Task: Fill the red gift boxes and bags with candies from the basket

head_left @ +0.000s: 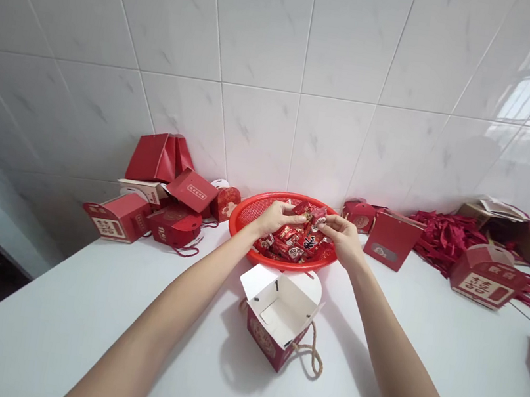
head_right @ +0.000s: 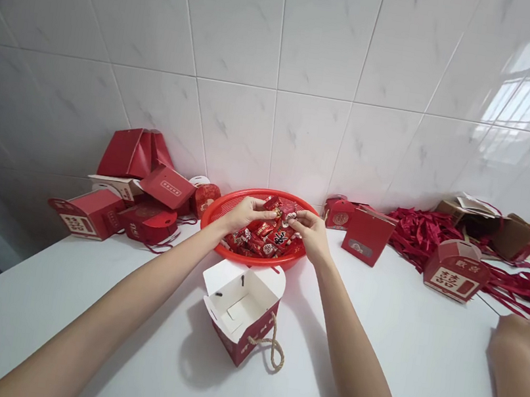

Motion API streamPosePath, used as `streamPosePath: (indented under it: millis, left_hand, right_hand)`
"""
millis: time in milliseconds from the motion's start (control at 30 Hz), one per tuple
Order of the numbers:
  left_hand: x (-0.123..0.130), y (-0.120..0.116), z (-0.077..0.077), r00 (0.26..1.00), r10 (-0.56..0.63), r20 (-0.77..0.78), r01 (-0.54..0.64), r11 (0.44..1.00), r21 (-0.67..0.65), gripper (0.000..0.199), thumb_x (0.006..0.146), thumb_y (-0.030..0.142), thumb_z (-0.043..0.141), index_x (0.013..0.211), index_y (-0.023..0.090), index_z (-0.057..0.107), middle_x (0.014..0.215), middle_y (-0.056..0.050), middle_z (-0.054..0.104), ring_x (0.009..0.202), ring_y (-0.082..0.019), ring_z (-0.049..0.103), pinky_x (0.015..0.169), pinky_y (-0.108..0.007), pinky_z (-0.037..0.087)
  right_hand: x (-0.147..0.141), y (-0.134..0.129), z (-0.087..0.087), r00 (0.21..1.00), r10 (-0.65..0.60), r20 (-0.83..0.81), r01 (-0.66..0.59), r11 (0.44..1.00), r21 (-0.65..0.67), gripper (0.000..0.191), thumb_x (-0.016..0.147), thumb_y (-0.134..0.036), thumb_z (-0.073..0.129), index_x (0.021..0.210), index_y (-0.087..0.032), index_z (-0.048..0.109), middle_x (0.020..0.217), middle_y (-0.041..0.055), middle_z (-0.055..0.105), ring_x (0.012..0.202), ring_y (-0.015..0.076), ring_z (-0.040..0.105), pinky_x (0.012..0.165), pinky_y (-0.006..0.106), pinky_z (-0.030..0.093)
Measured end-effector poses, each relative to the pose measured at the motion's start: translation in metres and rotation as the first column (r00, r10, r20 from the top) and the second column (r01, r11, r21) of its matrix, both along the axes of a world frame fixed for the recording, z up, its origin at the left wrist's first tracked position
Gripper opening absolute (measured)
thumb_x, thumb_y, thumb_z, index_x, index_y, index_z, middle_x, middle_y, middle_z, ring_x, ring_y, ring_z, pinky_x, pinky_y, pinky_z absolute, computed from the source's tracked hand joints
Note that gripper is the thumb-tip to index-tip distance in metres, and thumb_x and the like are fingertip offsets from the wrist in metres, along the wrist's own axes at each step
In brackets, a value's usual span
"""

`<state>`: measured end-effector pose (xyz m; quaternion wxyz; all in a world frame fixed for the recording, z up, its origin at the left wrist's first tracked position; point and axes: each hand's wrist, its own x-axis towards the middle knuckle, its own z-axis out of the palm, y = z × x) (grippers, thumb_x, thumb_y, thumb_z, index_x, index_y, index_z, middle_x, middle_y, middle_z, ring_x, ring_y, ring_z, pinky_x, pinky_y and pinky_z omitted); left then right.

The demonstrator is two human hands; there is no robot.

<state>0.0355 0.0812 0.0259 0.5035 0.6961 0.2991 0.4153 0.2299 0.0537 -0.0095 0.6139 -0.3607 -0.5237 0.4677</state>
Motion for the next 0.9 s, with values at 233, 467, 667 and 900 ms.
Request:
streamPosePath:
  millis: [233,467,667,900]
  left_hand:
    - [0.001,-0.002,0.001,1.0,0.01,-0.012,-0.01,1.0,0.01,0.041,0.058,0.048,0.088,0.064,0.011,0.07,0.063,-0.002,0.067,0.061,-0.013,0.058,0.061,-0.027,0.047]
    - [0.001,-0.001,-0.001,0.998,0.043,-0.037,-0.042,0.999,0.029,0.045,0.058,0.052,0.087,0.062,0.012,0.067,0.062,-0.001,0.065,0.06,-0.012,0.057,0.06,-0.026,0.045]
    - [0.002,0.004,-0.007,1.0,-0.026,0.014,0.027,0.999,-0.043,0.042,0.062,0.048,0.086,0.077,0.011,0.073,0.078,-0.006,0.073,0.072,-0.017,0.065,0.072,-0.031,0.051]
    - [0.002,0.011,-0.009,1.0,0.005,-0.003,-0.005,0.987,-0.159,0.02,0.072,0.035,0.068,0.073,0.016,0.065,0.082,-0.007,0.075,0.084,-0.021,0.07,0.088,-0.036,0.052]
  right_hand:
    - [0.001,0.0,-0.001,0.999,-0.001,0.035,0.001,1.0,-0.002,0.037,0.053,-0.04,0.088,0.075,-0.022,0.066,0.068,-0.0005,0.07,0.061,0.0166,0.062,0.058,0.03,0.047]
    - [0.001,0.001,-0.002,0.999,0.003,0.037,-0.004,1.0,0.011,0.04,0.052,-0.042,0.089,0.076,-0.021,0.065,0.069,0.0,0.07,0.061,0.0162,0.061,0.059,0.031,0.049]
    - [0.001,0.002,-0.002,0.998,-0.008,0.07,0.006,1.0,0.026,0.038,0.054,-0.043,0.088,0.075,-0.021,0.064,0.069,0.0002,0.07,0.062,0.0161,0.061,0.06,0.03,0.047]
    - [0.001,0.002,-0.003,0.998,-0.051,0.045,0.049,0.998,0.037,0.037,0.055,-0.043,0.087,0.074,-0.021,0.065,0.07,0.0001,0.07,0.062,0.0156,0.062,0.058,0.028,0.046]
